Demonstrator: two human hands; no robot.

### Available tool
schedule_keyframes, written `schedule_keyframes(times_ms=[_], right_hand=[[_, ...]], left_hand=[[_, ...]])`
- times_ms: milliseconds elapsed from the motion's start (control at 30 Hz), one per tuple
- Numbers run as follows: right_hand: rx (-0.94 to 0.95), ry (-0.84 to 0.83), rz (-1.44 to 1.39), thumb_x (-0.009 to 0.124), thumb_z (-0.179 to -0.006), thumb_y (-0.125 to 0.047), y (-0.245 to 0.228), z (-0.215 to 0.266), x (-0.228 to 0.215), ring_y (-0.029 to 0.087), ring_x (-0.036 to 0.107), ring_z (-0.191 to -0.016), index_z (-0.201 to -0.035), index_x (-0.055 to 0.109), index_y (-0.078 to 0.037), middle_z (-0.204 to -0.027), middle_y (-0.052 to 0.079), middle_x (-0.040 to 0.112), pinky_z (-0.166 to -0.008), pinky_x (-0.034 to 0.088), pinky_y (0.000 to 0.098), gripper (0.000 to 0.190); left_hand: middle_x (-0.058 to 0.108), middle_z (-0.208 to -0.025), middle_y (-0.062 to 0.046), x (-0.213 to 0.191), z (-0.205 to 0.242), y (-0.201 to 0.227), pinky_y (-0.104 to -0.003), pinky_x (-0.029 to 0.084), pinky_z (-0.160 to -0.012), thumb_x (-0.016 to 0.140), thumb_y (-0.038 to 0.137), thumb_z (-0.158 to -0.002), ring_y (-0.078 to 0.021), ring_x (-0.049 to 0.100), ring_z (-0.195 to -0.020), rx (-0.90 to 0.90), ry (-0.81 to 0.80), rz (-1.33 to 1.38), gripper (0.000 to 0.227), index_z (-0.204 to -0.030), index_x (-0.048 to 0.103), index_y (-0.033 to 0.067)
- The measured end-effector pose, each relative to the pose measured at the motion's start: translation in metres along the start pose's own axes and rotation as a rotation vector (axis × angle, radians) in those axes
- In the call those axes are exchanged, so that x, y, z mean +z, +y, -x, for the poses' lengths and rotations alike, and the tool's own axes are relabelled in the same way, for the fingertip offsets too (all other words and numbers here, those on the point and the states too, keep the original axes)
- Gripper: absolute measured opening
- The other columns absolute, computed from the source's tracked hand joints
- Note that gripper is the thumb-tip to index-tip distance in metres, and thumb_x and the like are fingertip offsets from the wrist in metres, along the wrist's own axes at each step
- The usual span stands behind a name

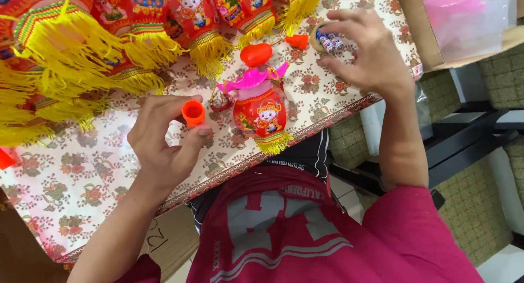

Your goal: Assembling small decorative lanterns by applying glue to components, attaching plastic handles, and placing the finished products into plastic bags.

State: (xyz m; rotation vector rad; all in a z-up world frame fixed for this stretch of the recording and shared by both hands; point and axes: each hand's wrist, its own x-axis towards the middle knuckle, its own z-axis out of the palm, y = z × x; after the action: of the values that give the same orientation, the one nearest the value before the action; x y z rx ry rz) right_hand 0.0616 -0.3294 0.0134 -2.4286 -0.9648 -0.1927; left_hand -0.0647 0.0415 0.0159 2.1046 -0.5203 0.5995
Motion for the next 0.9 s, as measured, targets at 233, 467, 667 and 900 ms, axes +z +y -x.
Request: schedule_keyframes(times_ms=[233, 467, 667, 900], right_hand=[[-0.144, 0.088, 0.176, 0.087, -0.105, -0.010, 0.011, 0.001, 0.005, 0.036, 0.069, -0.112, -0.115, 0.081, 0.006, -0.119, 0.022, 0.076, -0.102, 0.051, 0.0507, 0.020], [-0.200, 0.391, 0.082, 0.065, -0.120, -0.021, -0.019, -0.015, 0.000, 0.040, 0.070, -0.103, -0.121, 0.077, 0.018, -0.112, 0.031, 0.076, -0.084, 0.054, 0.0459, 0.040], [-0.261, 0.486, -0.579, 0.075, -0.101, -0.007, -0.089, -0.027, 0.028, 0.038, 0.075, -0.092, -0.124, 0.043, -0.003, -0.109, 0.021, 0.061, -0.065, 0.065, 0.0374, 0.039], [-0.680, 0.403, -0.528, 0.077, -0.093, 0.010, -0.129, -0.059, 0.042, 0.040, 0.076, -0.096, -0.110, 0.048, 0.000, -0.101, 0.030, 0.068, -0.076, 0.068, 0.0428, 0.036]], left_hand=[[0.065, -0.100, -0.017, 0.006, -0.003, -0.001, -0.041, 0.044, -0.081, 0.067, 0.031, -0.099, -0.0297, 0.058, -0.088, 0.042, 0.032, 0.029, 0.035, -0.109, 0.070, -0.0029], [0.050, -0.109, -0.016, 0.005, 0.001, -0.006, -0.042, 0.046, -0.087, 0.074, 0.028, -0.098, -0.0310, 0.051, -0.103, -0.057, 0.047, 0.106, 0.036, -0.120, 0.064, 0.0010], [0.051, -0.110, -0.017, 0.007, -0.005, -0.002, -0.039, 0.046, -0.087, 0.069, 0.019, -0.103, -0.0308, 0.051, -0.101, -0.002, 0.047, 0.097, 0.030, -0.120, 0.061, -0.0034], [0.049, -0.110, -0.017, 0.005, 0.002, -0.011, -0.039, 0.045, -0.080, 0.071, 0.017, -0.104, -0.0295, 0.049, -0.097, 0.085, 0.037, 0.110, 0.029, -0.124, 0.057, 0.0007]])
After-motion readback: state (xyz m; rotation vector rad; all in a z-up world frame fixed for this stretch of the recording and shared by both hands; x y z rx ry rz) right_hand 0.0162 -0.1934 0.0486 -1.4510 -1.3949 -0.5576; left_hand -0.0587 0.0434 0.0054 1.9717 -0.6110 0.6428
